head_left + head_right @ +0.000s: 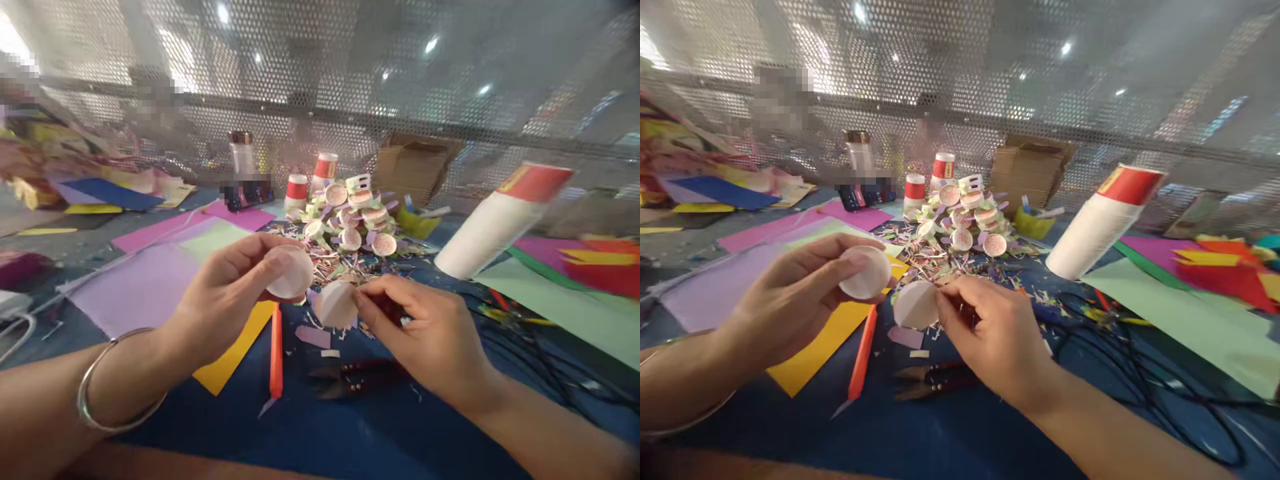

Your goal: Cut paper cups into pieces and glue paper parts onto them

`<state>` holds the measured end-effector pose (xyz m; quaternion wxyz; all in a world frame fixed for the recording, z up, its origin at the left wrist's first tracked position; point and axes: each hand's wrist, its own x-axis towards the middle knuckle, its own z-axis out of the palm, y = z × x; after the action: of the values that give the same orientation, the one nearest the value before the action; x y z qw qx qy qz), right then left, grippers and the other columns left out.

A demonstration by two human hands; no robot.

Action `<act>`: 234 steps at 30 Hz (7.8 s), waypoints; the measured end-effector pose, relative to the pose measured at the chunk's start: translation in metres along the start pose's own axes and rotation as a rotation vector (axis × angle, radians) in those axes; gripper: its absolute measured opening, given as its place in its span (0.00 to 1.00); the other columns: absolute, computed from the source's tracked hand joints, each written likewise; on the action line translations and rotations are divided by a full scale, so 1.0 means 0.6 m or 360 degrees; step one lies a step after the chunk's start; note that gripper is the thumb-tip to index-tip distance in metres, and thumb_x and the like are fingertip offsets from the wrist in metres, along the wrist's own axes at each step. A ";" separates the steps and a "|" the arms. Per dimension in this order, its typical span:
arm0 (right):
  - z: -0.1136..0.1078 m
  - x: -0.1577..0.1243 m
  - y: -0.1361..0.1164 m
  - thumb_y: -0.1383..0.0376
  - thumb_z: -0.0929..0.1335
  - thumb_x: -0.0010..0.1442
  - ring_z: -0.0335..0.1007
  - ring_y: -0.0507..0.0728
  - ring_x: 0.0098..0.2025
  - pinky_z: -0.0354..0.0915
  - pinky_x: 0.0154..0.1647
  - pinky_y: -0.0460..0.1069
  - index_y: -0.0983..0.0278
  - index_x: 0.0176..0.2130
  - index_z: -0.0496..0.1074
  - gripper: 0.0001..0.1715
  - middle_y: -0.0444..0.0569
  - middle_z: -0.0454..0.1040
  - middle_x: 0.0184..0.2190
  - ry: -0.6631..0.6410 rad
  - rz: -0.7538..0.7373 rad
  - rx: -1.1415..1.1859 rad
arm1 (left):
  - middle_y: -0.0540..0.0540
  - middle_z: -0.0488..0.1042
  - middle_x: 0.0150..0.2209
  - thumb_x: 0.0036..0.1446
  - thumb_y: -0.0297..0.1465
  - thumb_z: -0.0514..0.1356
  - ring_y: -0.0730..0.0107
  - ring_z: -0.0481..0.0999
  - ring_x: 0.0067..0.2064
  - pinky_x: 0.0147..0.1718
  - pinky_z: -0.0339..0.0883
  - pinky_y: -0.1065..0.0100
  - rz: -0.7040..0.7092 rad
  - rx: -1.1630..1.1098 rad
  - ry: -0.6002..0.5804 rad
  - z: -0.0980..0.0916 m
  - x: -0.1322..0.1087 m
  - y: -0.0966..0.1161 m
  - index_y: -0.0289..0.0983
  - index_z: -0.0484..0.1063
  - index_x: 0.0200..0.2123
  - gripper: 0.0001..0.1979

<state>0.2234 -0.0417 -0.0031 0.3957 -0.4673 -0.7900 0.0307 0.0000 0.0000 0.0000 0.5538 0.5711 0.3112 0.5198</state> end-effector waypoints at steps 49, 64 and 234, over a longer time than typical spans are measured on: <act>0.013 -0.011 -0.014 0.76 0.68 0.64 0.72 0.56 0.50 0.69 0.53 0.50 0.64 0.48 0.72 0.15 0.51 0.75 0.43 -0.0003 -0.0486 -0.0013 | 0.41 0.77 0.46 0.62 0.42 0.63 0.62 0.77 0.46 0.45 0.72 0.64 -0.0117 0.0477 -0.0582 0.021 -0.023 -0.017 0.37 0.77 0.53 0.20; 0.007 -0.008 -0.014 0.75 0.67 0.64 0.72 0.53 0.42 0.69 0.46 0.48 0.63 0.41 0.71 0.08 0.47 0.74 0.38 0.0073 -0.0412 -0.0048 | 0.43 0.76 0.50 0.60 0.33 0.67 0.67 0.75 0.50 0.51 0.69 0.67 -0.0435 -0.0052 -0.0836 0.007 -0.027 -0.009 0.41 0.68 0.62 0.27; -0.027 -0.010 -0.007 0.72 0.68 0.52 0.62 0.52 0.28 0.54 0.30 0.47 0.62 0.29 0.67 0.05 0.42 0.71 0.27 -0.1362 -0.0074 -0.0222 | 0.42 0.71 0.54 0.58 0.39 0.68 0.63 0.72 0.53 0.48 0.73 0.65 0.0257 0.0801 -0.0368 -0.016 0.002 -0.020 0.39 0.68 0.55 0.25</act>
<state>0.2327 -0.0537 0.0064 0.0005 -0.4202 -0.8933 0.1595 -0.0058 0.0063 -0.0129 0.3831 0.7692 0.3187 0.4000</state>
